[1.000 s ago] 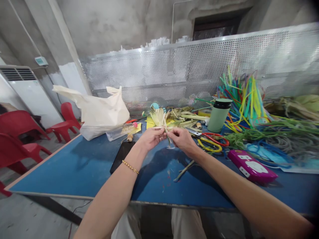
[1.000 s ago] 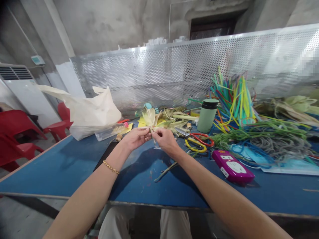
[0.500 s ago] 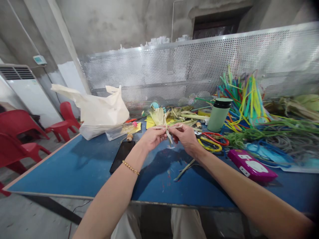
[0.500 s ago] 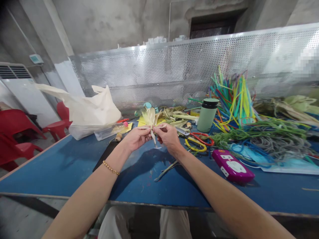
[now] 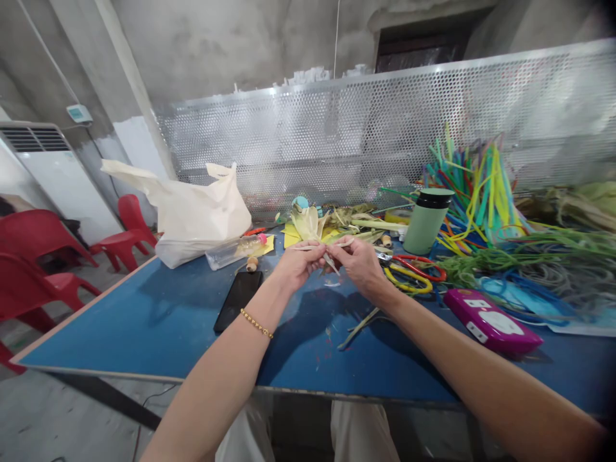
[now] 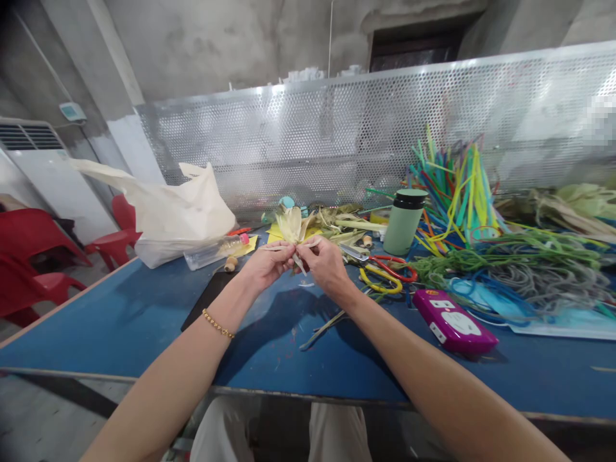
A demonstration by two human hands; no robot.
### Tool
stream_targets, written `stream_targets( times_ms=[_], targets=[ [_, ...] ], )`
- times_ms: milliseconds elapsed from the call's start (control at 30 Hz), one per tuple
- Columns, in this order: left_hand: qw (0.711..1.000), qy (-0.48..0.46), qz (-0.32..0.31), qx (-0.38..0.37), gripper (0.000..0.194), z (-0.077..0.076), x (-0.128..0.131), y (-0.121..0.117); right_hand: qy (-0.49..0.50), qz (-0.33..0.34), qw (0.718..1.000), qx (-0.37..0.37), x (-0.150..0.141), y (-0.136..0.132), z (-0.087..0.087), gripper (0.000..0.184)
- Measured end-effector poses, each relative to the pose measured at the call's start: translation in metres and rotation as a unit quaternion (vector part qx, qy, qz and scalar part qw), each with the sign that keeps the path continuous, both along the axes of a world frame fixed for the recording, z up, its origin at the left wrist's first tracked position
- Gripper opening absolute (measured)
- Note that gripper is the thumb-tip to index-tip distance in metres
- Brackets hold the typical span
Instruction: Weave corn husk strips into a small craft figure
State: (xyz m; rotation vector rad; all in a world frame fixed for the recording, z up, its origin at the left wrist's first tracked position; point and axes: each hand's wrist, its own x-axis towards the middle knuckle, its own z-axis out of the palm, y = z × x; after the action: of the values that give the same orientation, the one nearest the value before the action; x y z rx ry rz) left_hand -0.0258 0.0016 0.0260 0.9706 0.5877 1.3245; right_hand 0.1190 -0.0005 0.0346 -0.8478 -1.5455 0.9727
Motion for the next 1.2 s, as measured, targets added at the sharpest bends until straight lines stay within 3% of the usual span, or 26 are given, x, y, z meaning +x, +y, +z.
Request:
stream_targets(
  times_ms=[267, 667, 833, 1067, 1200],
  targets=[
    [1.0, 0.0, -0.027, 0.003, 0.023, 0.0, -0.001, 0.0, 0.006, -0.006, 1.0, -0.003, 0.003, 0.001, -0.001, 0.032],
    [0.999, 0.014, -0.037, 0.014, 0.023, 0.005, -0.004, 0.0, -0.01, -0.028, 0.997, 0.076, 0.008, 0.005, 0.002, 0.026],
    [0.999, 0.019, -0.015, 0.029, 0.038, 0.005, -0.003, -0.002, -0.038, 0.0, 0.998, 0.048, 0.009, 0.006, 0.002, 0.034],
    [0.99, 0.101, -0.077, 0.055, 0.035, 0.009, -0.004, -0.006, -0.023, -0.013, 0.999, 0.025, 0.011, 0.003, 0.005, 0.042],
    [0.994, 0.096, -0.025, 0.051, 0.033, 0.007, -0.005, -0.003, -0.014, -0.013, 1.0, -0.013, 0.012, -0.001, 0.004, 0.043]
  ],
)
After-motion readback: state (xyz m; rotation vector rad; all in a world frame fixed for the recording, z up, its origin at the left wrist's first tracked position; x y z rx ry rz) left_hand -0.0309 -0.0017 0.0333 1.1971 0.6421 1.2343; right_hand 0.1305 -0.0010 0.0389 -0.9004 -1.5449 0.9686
